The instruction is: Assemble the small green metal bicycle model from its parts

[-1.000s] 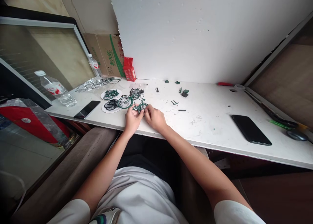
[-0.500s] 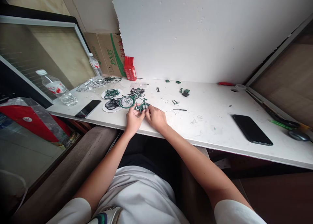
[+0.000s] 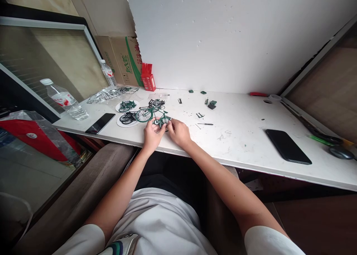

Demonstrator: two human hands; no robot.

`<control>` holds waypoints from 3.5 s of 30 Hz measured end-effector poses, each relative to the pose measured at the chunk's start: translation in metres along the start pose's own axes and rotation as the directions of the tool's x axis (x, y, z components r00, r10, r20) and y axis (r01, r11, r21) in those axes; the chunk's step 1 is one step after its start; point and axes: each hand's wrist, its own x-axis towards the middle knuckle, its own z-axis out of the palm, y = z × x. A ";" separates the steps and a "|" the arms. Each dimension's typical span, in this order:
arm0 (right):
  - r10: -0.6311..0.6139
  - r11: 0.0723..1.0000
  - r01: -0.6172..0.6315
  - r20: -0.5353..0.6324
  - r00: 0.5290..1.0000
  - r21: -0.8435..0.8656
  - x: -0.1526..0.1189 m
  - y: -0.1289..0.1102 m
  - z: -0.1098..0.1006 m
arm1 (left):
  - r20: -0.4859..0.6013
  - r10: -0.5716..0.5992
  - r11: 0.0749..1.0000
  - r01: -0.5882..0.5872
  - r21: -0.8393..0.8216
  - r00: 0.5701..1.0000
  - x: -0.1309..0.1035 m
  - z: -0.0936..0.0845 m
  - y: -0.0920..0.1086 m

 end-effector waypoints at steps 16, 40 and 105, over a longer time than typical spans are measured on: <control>0.007 0.993 -0.012 0.043 0.999 0.120 0.001 0.000 -0.002 | 0.001 -0.002 1.000 0.002 -0.021 1.000 0.001 -0.001 -0.001; 0.002 0.987 -0.012 0.064 0.998 0.160 0.001 0.000 -0.003 | 0.030 -0.019 0.999 0.020 -0.033 0.999 0.000 -0.003 0.006; -0.133 0.990 0.135 -0.047 0.990 0.042 -0.005 -0.004 -0.004 | 0.027 0.009 1.000 -0.008 -0.012 1.000 0.002 -0.003 0.000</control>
